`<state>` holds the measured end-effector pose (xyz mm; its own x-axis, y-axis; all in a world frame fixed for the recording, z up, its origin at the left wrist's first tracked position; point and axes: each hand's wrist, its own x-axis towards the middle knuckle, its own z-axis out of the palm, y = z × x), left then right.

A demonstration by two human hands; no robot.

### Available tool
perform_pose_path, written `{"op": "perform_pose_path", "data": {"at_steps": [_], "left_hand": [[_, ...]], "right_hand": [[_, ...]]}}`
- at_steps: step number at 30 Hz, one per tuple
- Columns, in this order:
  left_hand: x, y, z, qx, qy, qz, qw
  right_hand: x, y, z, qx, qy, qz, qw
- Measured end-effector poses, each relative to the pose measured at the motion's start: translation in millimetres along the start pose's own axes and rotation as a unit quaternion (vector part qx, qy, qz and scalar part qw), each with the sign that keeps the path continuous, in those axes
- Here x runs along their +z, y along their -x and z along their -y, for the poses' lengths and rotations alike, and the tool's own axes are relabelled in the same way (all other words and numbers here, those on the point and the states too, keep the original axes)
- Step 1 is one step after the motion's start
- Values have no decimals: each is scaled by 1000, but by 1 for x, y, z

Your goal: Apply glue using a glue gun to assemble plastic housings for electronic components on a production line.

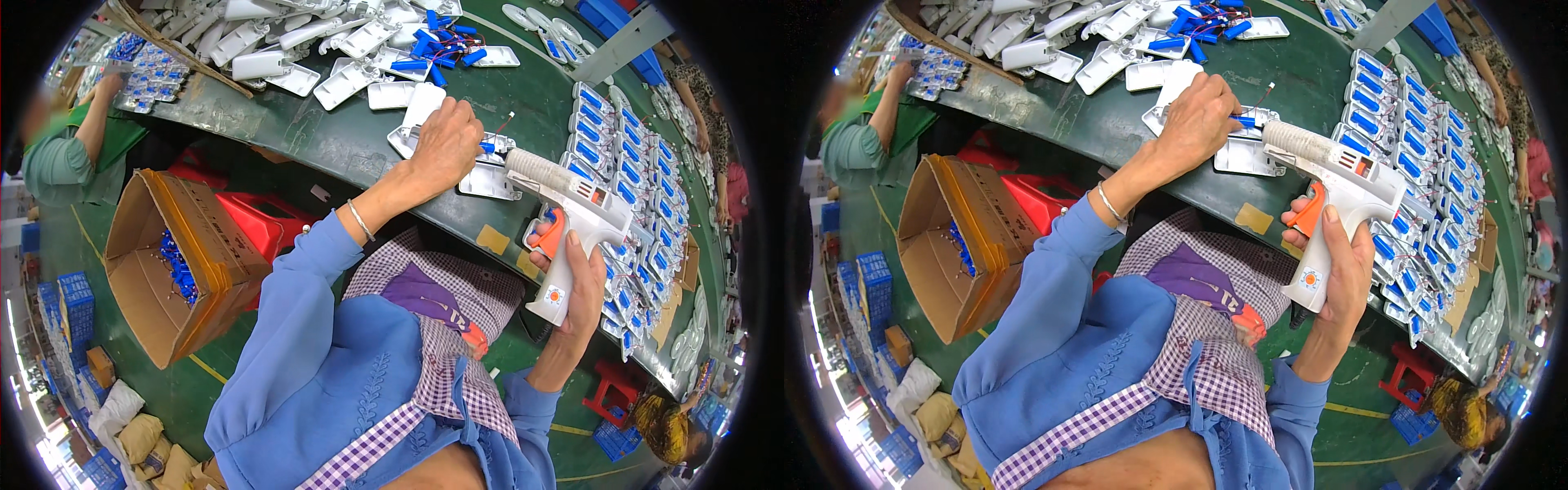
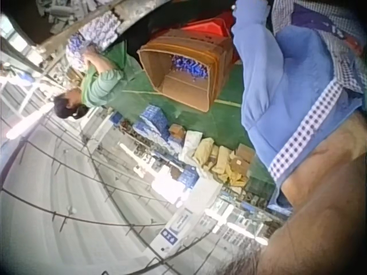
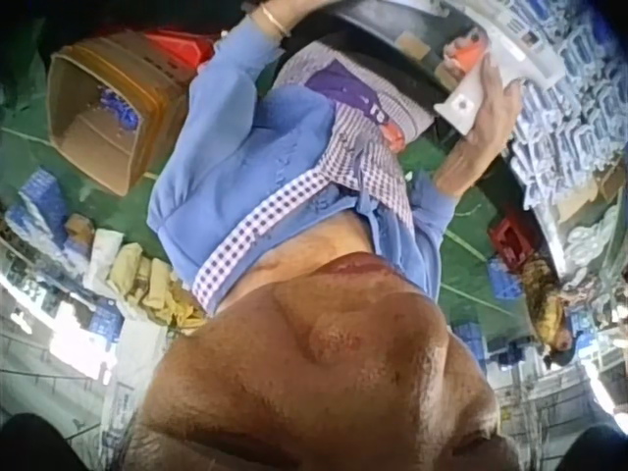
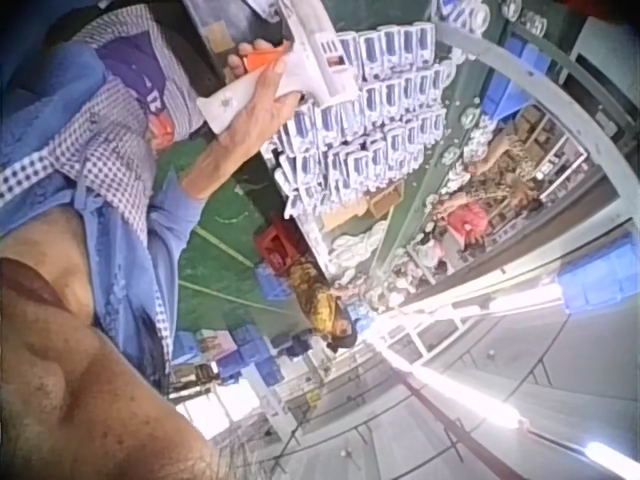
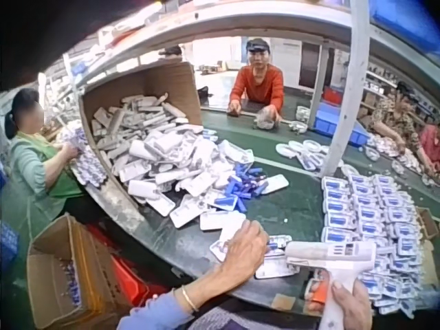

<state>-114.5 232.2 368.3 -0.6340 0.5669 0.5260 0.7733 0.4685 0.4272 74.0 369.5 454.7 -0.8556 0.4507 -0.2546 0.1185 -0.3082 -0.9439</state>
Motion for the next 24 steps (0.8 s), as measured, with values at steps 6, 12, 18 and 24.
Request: {"op": "perform_pose_path", "data": {"at_steps": [6, 12, 18, 24], "left_hand": [[1, 3, 2, -14, 26, 8, 1000], [4, 3, 2, -24, 39, 23, 999], [5, 4, 0, -26, 38, 25, 999], [6, 3, 3, -30, 38, 27, 998]], "right_hand": [[9, -8, 2, -2, 21, 5, 1000], [10, -17, 2, 6, 59, 6, 998], [6, -16, 1, -2, 77, 12, 997], [7, -7, 1, -5, 93, 5, 996]]}}
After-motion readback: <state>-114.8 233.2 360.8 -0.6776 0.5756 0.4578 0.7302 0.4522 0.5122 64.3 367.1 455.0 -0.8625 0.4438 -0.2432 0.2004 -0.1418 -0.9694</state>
